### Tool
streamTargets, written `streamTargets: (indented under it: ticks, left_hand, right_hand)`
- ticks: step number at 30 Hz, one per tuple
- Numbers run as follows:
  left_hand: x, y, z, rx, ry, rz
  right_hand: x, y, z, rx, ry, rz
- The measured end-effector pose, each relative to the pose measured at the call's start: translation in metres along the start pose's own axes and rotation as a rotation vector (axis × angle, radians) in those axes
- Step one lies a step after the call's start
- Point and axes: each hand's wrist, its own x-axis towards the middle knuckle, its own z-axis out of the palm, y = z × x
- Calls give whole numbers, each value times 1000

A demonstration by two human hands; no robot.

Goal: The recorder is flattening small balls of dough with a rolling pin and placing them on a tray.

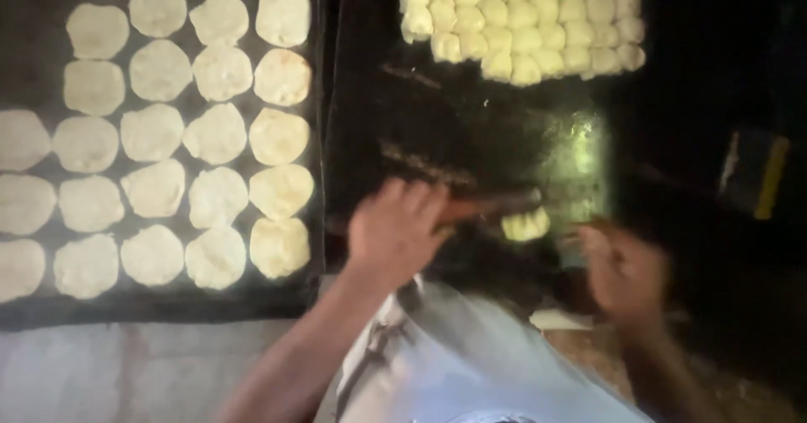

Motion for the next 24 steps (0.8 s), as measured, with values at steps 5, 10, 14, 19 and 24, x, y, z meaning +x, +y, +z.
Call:
streamTargets:
  ticks: [5,10,14,19,24]
  left_hand:
    - [41,28,19,-50,-367,157]
    - [58,35,13,-175,-516,-64]
    - [32,33,27,-73,-434,143]
    - [7,23,28,-39,-343,332]
    - [-41,-6,-31,-9,-256,465]
  right_hand:
    - [43,16,-19,-709,666,-679]
    - [77,104,-13,-308,424,-414]
    - [25,110,-4,-350,294,-223]
    - [34,-15,-17,-362,-54,23]
    - [57,0,24,-776,99,-505]
